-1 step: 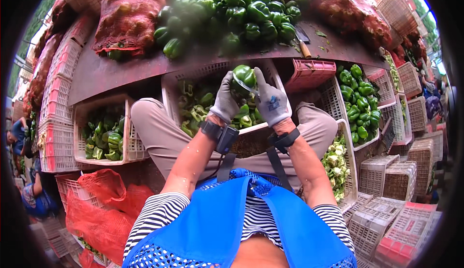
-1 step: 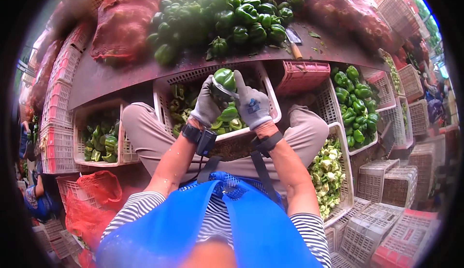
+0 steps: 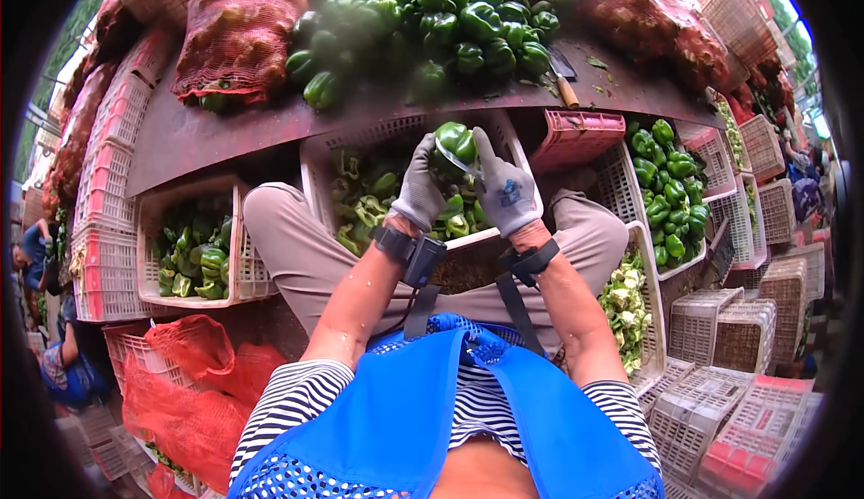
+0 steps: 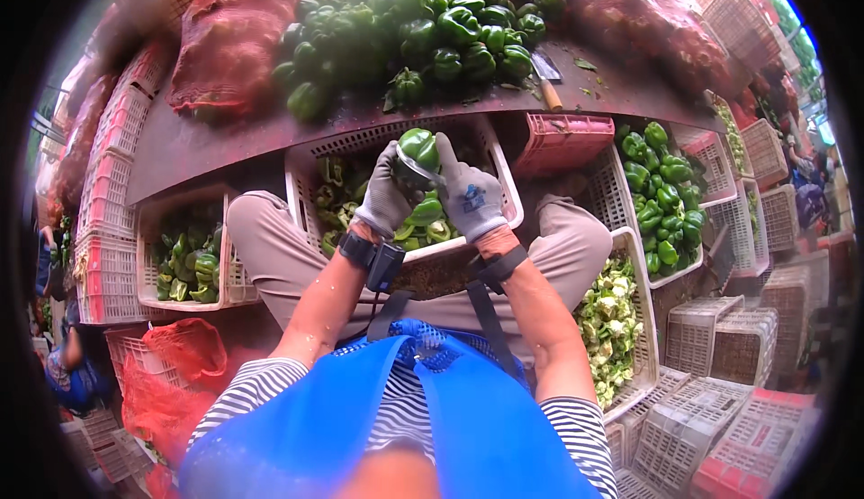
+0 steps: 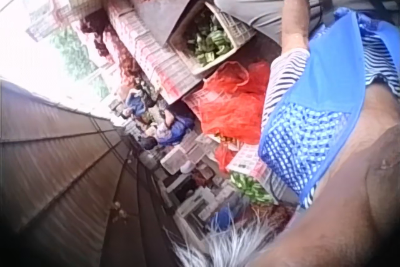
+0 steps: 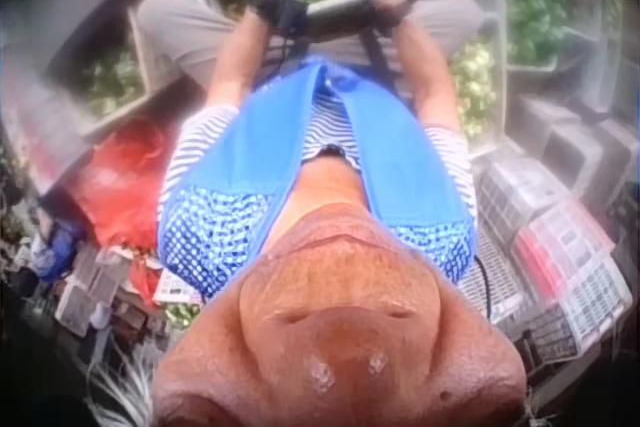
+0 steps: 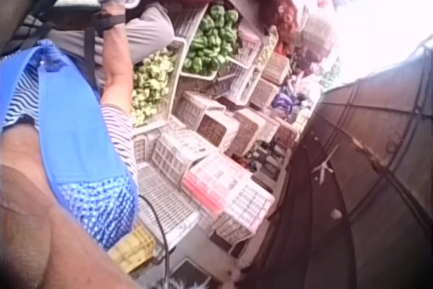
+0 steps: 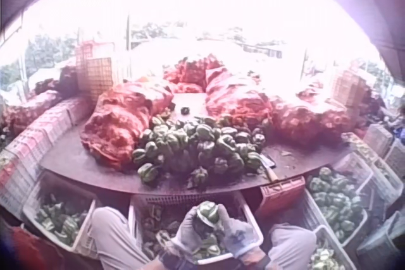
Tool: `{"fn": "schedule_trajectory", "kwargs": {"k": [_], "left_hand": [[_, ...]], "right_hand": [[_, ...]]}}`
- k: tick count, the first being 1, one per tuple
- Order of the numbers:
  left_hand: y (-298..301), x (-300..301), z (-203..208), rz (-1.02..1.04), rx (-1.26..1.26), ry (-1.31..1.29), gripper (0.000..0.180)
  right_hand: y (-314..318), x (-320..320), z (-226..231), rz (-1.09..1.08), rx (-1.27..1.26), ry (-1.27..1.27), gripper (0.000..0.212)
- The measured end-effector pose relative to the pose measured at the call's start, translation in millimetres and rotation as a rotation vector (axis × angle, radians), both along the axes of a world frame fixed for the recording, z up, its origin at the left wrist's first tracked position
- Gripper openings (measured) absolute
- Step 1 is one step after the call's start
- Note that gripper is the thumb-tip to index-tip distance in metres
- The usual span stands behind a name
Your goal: Cutting the stems and tops off green bell peppers and sorting them into plastic crates.
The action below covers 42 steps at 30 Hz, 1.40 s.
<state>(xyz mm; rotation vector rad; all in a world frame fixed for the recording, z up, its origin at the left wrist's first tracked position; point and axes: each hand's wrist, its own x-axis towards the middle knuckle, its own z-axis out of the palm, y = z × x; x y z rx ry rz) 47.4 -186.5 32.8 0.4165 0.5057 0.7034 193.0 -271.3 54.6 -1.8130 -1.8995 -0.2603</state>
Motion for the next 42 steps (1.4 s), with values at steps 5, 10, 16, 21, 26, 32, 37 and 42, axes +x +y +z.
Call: {"fn": "schedule_trajectory", "kwargs": {"k": [5, 10, 16, 21, 26, 32, 37, 42], "left_hand": [[-7, 2, -12, -0.096, 0.039, -0.024, 0.042], [-10, 4, -20, -0.012, -0.008, -0.002, 0.037], [2, -19, -69, -0.084, -0.022, 0.102, 0.035], [18, -25, -61, -0.12, 0.175, 0.078, 0.035], [23, -36, -36, -0.266, 0.115, -0.208, 0.033], [-12, -27, -43, -0.228, 0.007, 0.045, 0.036], [-26, -30, -27, -0.251, 0.58, 0.328, 0.057], [-22, -29, 4, -0.321, 0.683, 0.415, 0.054]], "right_hand": [[3, 9, -13, -0.041, -0.093, 0.042, 0.088], [22, 5, -30, -0.202, -0.418, 0.182, 0.085], [27, 16, -93, 0.123, -0.749, 1.517, 0.046], [29, 41, -99, -0.003, -0.846, 2.153, 0.015], [36, 47, -84, -0.246, -0.799, 1.063, 0.046], [5, 2, -31, -0.03, -0.323, 0.502, 0.059], [2, -4, -32, 0.039, -0.296, 0.299, 0.041], [0, -16, -17, -0.081, -0.215, 0.15, 0.026]]}}
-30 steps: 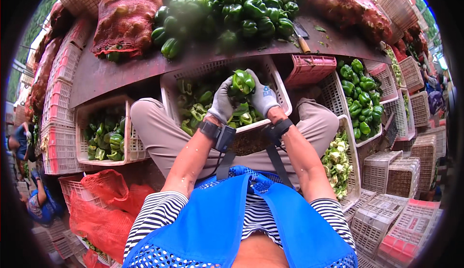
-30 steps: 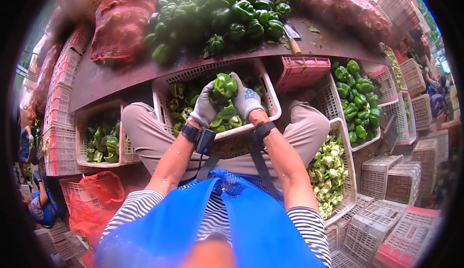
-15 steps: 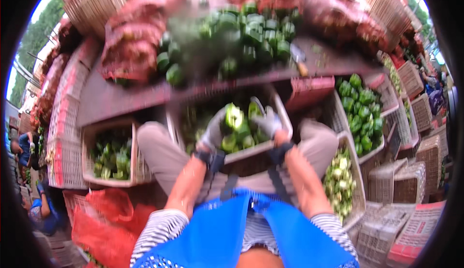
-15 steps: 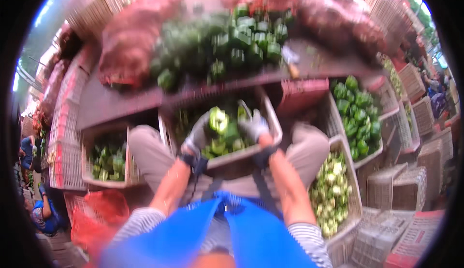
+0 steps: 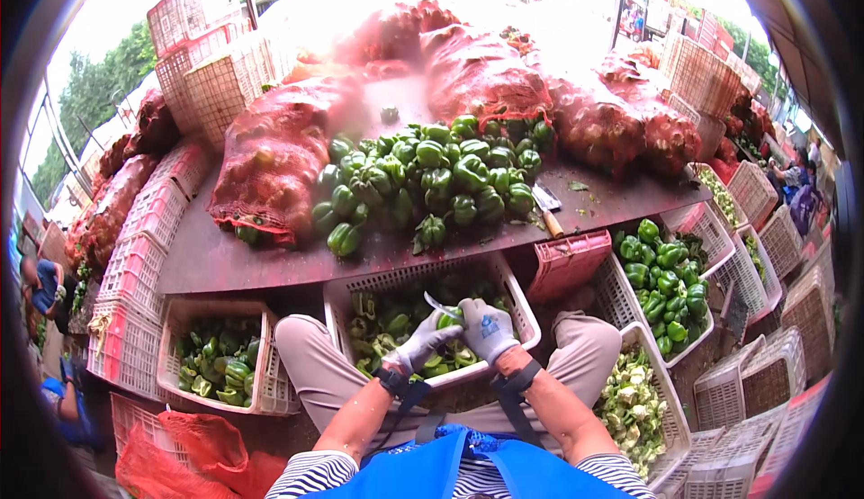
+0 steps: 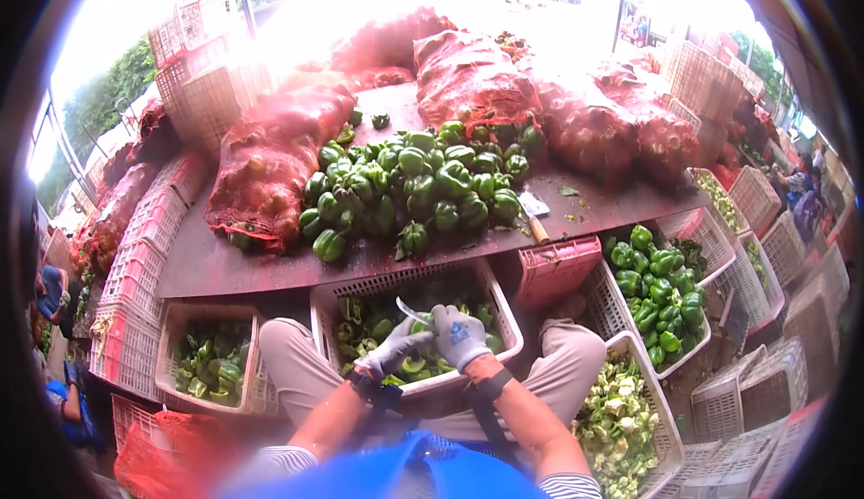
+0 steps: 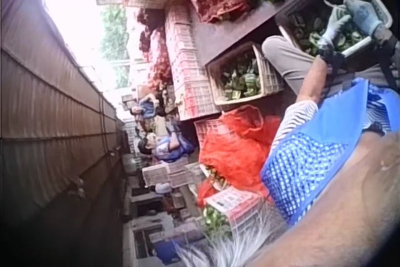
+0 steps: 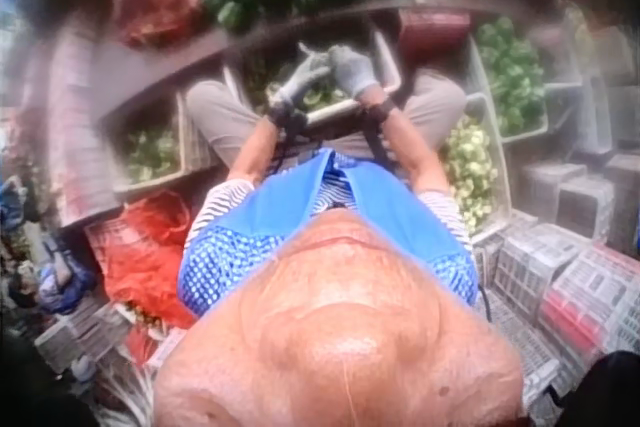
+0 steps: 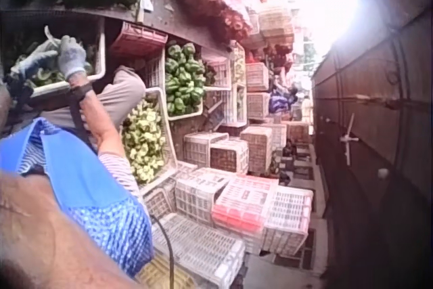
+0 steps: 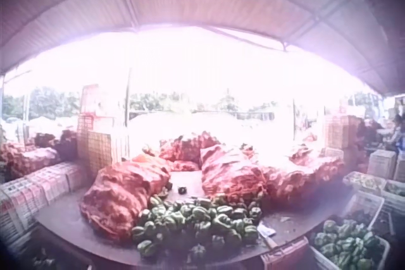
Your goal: Cutting the stems and tops off green bell peppers and sorting them into plastic crates.
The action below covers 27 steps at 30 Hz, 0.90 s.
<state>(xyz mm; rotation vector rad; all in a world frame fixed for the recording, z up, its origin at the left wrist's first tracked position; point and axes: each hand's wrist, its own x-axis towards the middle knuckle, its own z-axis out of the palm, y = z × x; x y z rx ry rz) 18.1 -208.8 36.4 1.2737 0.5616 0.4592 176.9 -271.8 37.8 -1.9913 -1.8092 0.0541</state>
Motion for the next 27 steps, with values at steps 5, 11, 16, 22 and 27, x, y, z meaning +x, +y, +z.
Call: {"fn": "schedule_trajectory", "kwargs": {"k": [5, 11, 16, 22, 27], "left_hand": [[-1, -12, -4, -0.092, -0.059, 0.057, 0.048], [13, -9, -31, -0.163, -0.036, -0.034, 0.05], [33, -14, 5, -0.241, 0.154, 0.209, 0.06], [68, -2, 10, -0.316, 1.005, 0.891, 0.073], [137, 24, -11, 0.142, 1.137, 0.815, 0.075]], "right_hand": [[-10, 7, 2, 0.09, -0.118, 0.178, 0.026], [-3, 24, -26, 0.008, -0.302, 1.371, 0.017], [-9, 28, 2, 0.008, -0.308, 1.789, 0.014], [-92, 143, 27, -0.339, -0.015, 0.966, 0.028], [-198, 204, 53, -0.896, -0.337, -0.074, 0.031]]}}
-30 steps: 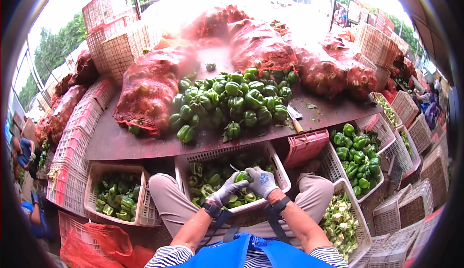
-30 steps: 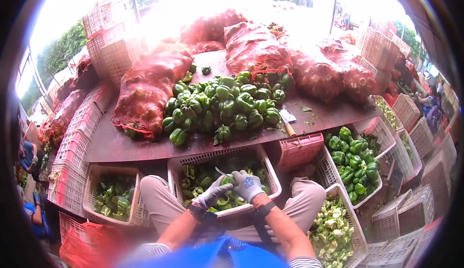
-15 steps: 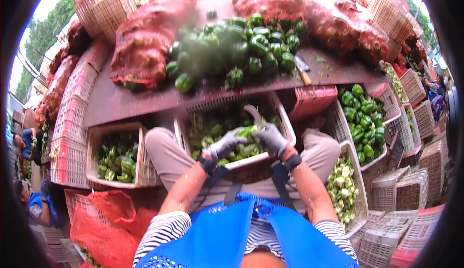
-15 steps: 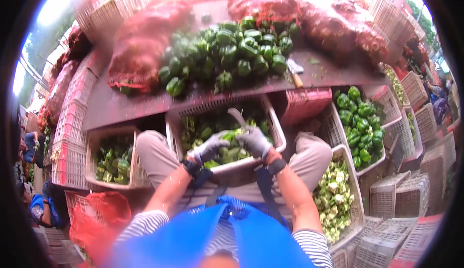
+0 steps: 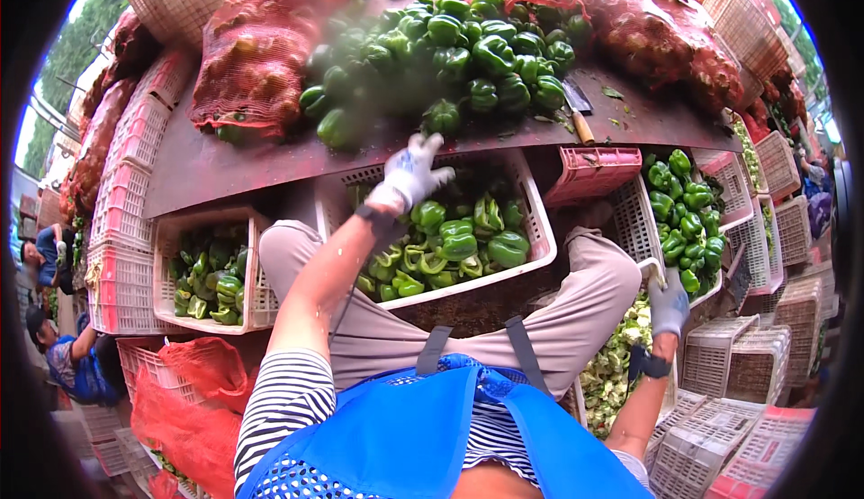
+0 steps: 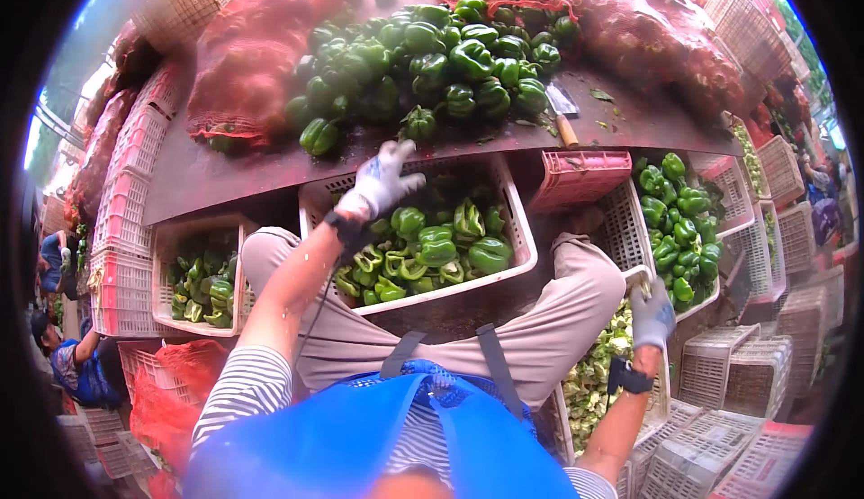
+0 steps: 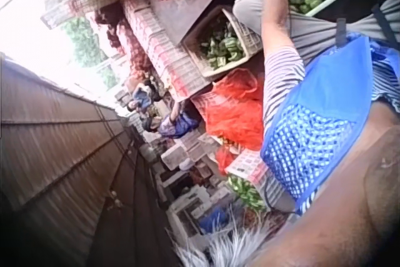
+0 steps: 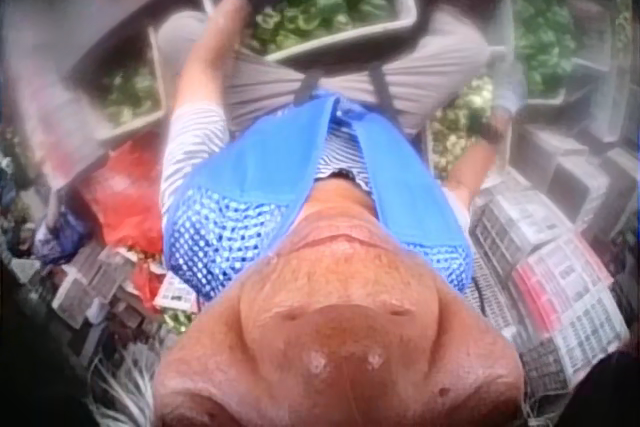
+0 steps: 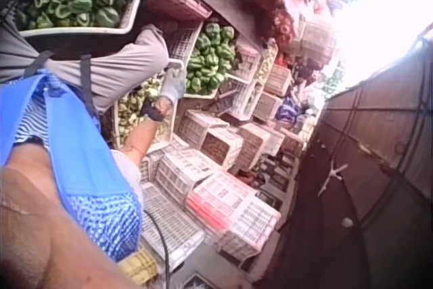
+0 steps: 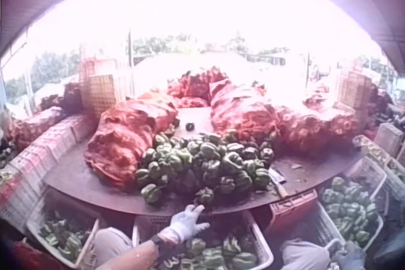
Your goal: Cutting the stems and tops off green bell peppers and sorting them into plastic crates.
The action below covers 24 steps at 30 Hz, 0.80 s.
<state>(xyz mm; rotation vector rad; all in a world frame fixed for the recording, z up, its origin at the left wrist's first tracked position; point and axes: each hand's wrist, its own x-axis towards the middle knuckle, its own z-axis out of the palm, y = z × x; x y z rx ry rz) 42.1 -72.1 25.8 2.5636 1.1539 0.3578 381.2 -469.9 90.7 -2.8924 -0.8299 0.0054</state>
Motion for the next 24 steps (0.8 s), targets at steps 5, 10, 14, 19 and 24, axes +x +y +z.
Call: {"fn": "schedule_trajectory", "kwargs": {"k": [5, 10, 14, 19, 24], "left_hand": [[57, 66, 22, 0.091, 0.005, 0.19, 0.075], [123, 59, -22, 0.111, -0.032, -0.038, 0.078], [115, 46, 7, 0.052, -0.827, -0.667, 0.061], [62, 9, -4, -0.178, -1.389, -1.209, 0.049], [-39, 1, 4, -0.389, -1.517, -1.3, 0.049]], "right_hand": [[-107, 30, -57, -0.174, -0.336, 0.141, 0.051], [-102, 25, -79, -0.244, -0.167, 0.144, 0.046], [-70, 12, -36, -0.167, 0.092, 0.105, 0.037], [49, -44, -1, 0.286, 0.639, 0.218, 0.043], [163, -144, 19, 0.734, 0.776, 0.152, 0.055]]}}
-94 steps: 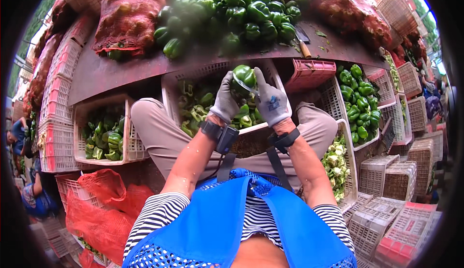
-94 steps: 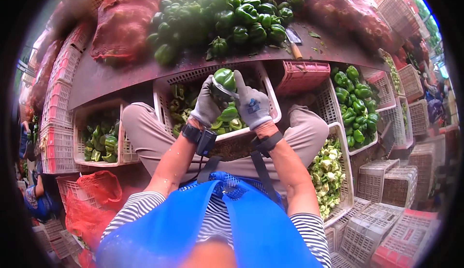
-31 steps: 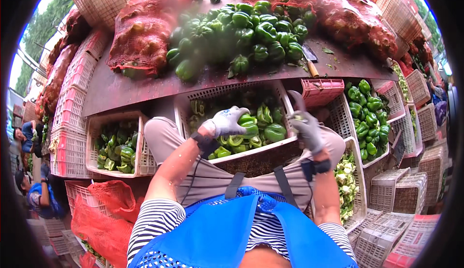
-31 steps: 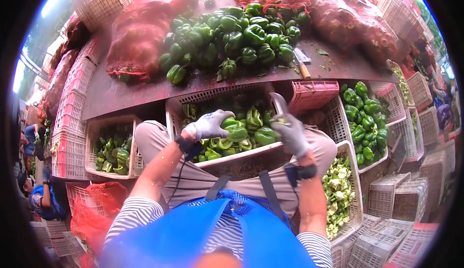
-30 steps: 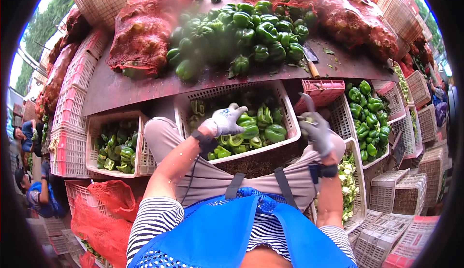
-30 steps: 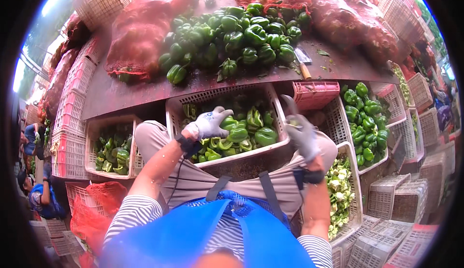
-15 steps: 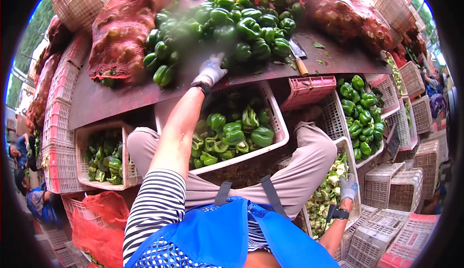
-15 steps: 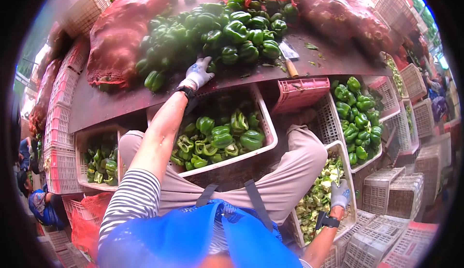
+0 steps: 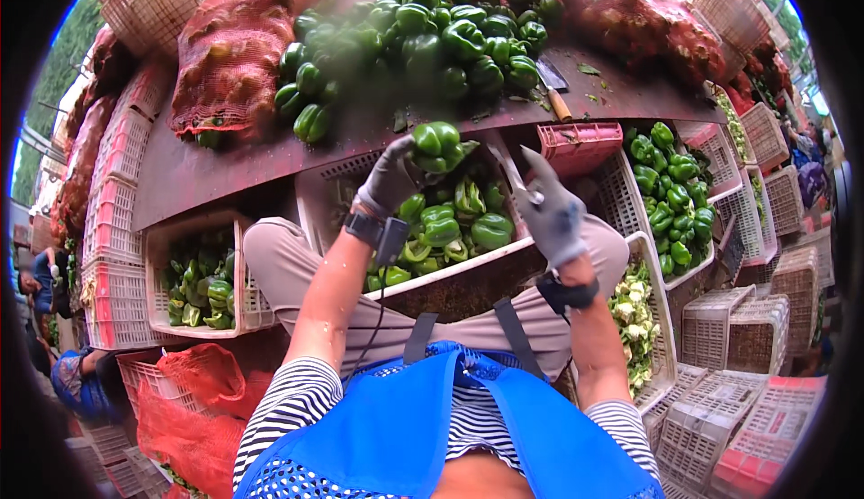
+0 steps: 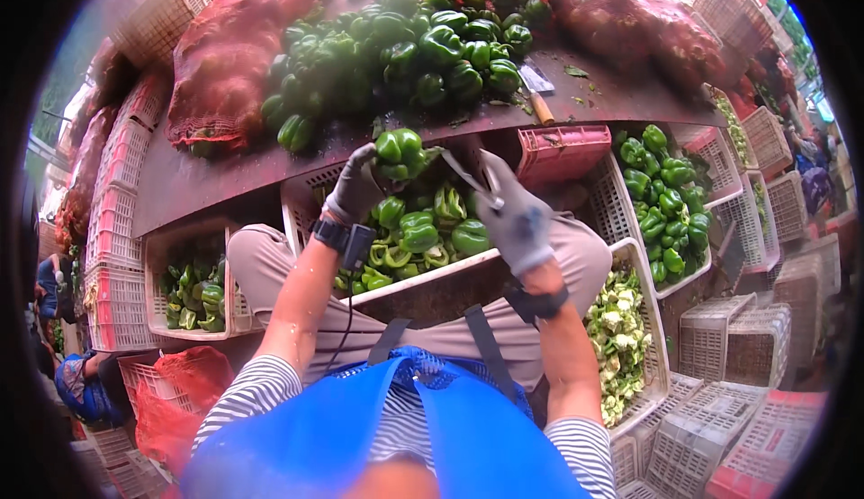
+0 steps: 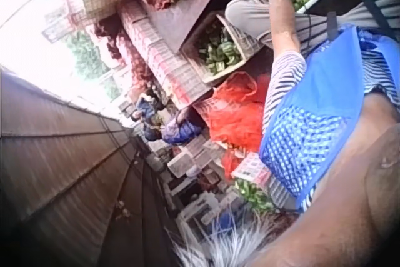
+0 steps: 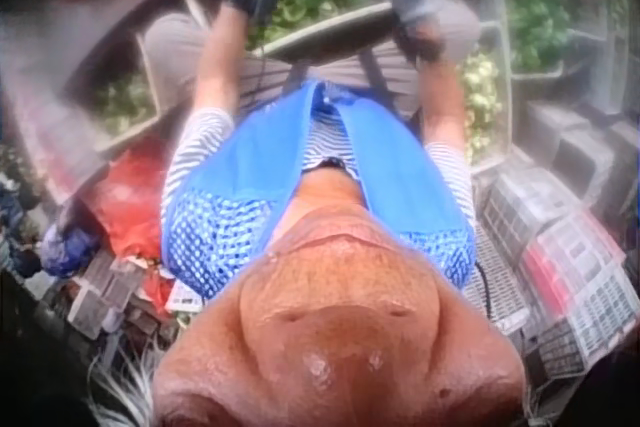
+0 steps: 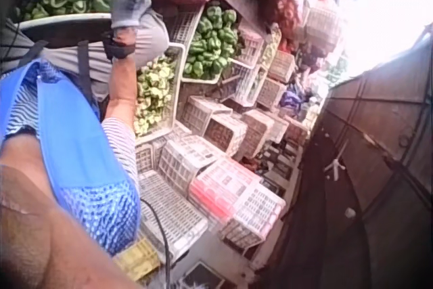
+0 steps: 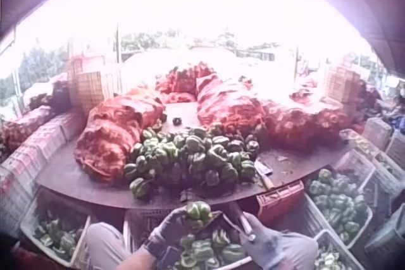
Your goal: Cutting the stems and tops off green bell peppers and sorting them into plastic crates.
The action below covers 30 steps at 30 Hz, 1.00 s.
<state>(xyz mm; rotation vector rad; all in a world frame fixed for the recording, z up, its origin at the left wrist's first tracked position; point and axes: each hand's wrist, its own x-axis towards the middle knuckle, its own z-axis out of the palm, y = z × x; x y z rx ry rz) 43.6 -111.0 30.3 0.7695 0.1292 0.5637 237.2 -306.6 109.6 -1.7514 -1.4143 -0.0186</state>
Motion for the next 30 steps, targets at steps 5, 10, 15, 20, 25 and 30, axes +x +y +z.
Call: {"fn": "schedule_trajectory", "kwargs": {"k": [5, 10, 15, 20, 25, 30], "left_hand": [[-41, 12, 13, -0.053, -0.043, -0.04, 0.053], [-78, 10, 35, 0.004, 0.009, 0.014, 0.058], [-89, 8, 30, 0.036, 0.134, 0.269, 0.055], [-86, -6, 46, -0.033, 0.289, 0.415, 0.051], [-88, -7, 48, -0.111, 0.341, 0.426, 0.046], [-93, -6, 56, -0.101, 0.275, 0.456, 0.044]], "right_hand": [[26, -15, -19, 0.087, -0.201, -0.142, 0.073], [24, -23, -25, 0.135, -0.137, -0.121, 0.084], [10, -21, -35, 0.149, -0.035, -0.228, 0.08], [-10, -28, -22, 0.19, -0.257, -0.252, 0.091], [-10, -30, -33, 0.23, -0.329, -0.238, 0.09], [-6, -30, -45, 0.196, -0.272, -0.344, 0.085]]}}
